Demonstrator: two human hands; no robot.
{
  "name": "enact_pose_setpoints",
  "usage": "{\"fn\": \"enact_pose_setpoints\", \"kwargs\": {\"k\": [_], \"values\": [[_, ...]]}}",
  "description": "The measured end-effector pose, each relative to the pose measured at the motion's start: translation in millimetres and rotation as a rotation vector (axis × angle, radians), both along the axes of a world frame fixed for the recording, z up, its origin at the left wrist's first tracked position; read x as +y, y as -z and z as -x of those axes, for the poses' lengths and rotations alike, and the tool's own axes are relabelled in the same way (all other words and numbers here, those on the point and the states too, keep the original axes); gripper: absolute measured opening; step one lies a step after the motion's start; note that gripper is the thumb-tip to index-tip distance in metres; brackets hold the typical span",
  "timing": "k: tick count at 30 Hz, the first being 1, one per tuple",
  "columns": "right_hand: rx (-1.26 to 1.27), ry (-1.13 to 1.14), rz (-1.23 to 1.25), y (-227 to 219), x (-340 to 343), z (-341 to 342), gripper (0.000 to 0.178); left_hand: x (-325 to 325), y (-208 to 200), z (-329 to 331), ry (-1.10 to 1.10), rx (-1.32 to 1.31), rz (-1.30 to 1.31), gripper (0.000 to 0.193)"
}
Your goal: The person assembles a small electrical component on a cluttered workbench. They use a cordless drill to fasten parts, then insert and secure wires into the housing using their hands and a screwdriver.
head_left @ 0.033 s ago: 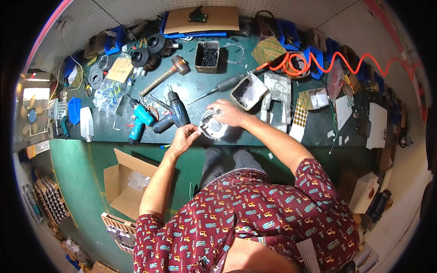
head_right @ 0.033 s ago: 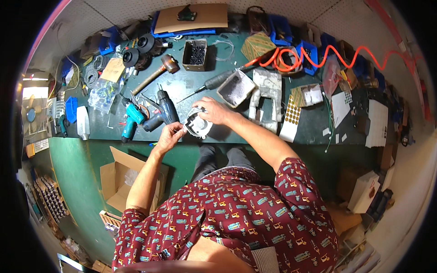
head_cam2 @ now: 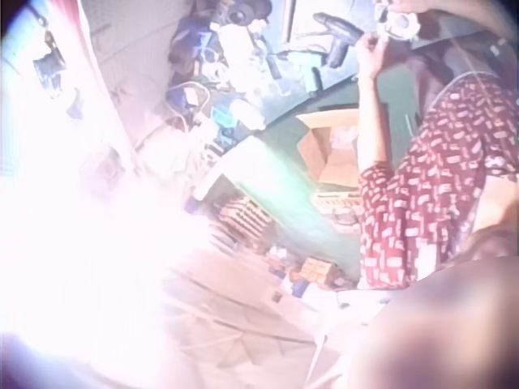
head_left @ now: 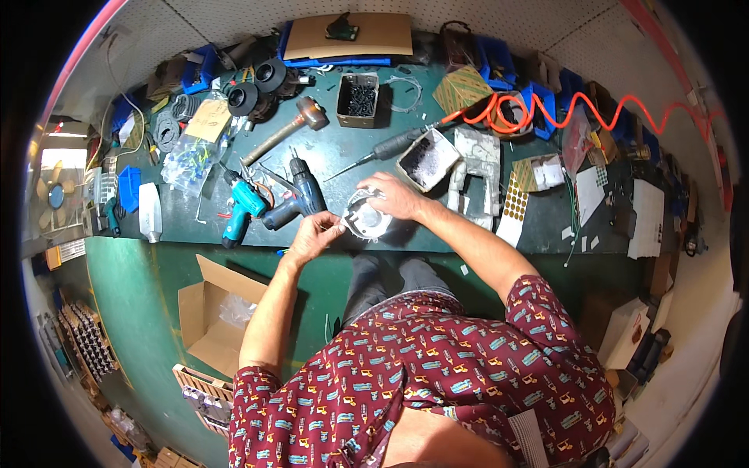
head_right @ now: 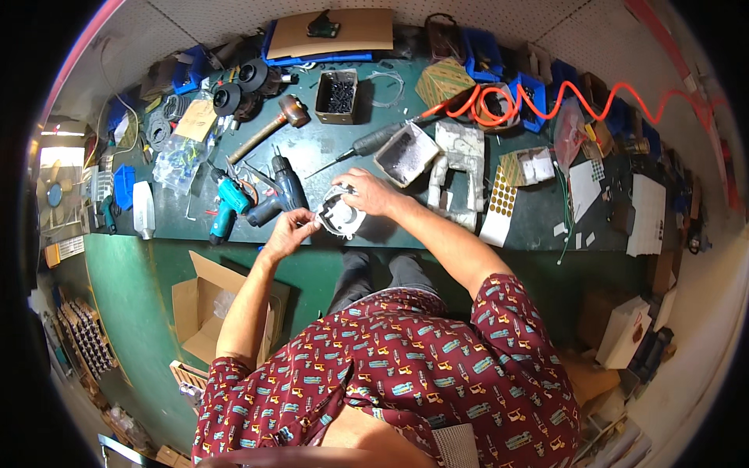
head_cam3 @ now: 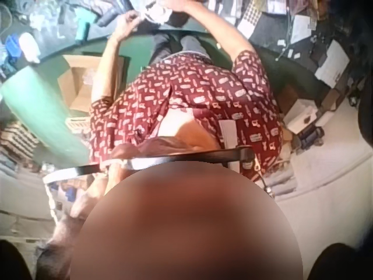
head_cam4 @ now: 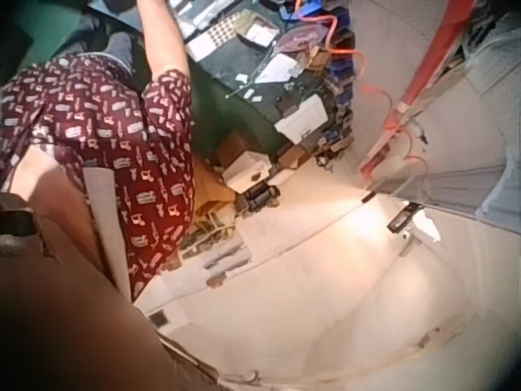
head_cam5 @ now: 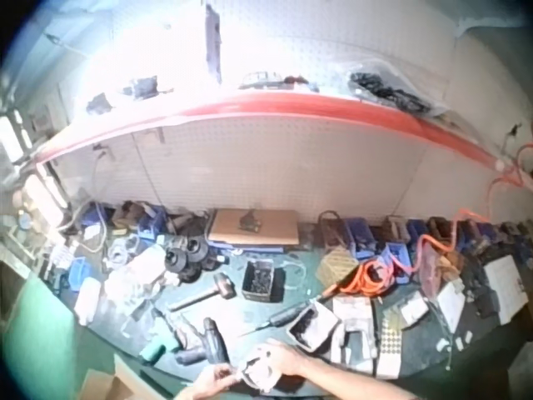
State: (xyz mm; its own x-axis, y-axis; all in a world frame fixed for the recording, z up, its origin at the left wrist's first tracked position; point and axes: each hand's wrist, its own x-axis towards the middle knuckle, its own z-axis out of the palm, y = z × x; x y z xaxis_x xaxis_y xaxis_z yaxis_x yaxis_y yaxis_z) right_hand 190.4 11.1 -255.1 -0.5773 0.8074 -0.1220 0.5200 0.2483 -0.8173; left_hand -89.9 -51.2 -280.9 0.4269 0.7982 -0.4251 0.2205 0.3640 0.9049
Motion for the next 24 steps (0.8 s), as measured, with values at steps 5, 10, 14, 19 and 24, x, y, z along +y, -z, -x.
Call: {"fn": "enact_pose_setpoints", "kwargs": {"k": [5, 10, 14, 19, 24], "values": [[0.016, 0.053, 0.04, 1.0, -5.6, 0.3, 0.041, 49.5, 45.7, 56.1, -0.408, 0.544, -0.425, 0.028], [-0.03, 0.114, 0.038, 0.2, -13.4, 3.3, 0.041, 86.8, 54.9, 73.9, -0.117, 1.056, -0.532, 0.047], [-0.066, 0.184, 0.054, 2.7, -15.7, 5.9, 0.041, 95.3, 55.8, 73.0, -0.022, 1.115, -0.485, 0.02], [-0.083, 0.191, 0.043, 0.4, -15.2, 10.3, 0.041, 83.5, 51.1, 98.2, -0.098, 0.941, -0.687, 0.014], [-0.093, 0.182, 0.068, 2.3, -13.0, 15.2, 0.042, 60.6, -3.2, 99.4, -0.767, 0.241, -0.601, 0.012]]}}
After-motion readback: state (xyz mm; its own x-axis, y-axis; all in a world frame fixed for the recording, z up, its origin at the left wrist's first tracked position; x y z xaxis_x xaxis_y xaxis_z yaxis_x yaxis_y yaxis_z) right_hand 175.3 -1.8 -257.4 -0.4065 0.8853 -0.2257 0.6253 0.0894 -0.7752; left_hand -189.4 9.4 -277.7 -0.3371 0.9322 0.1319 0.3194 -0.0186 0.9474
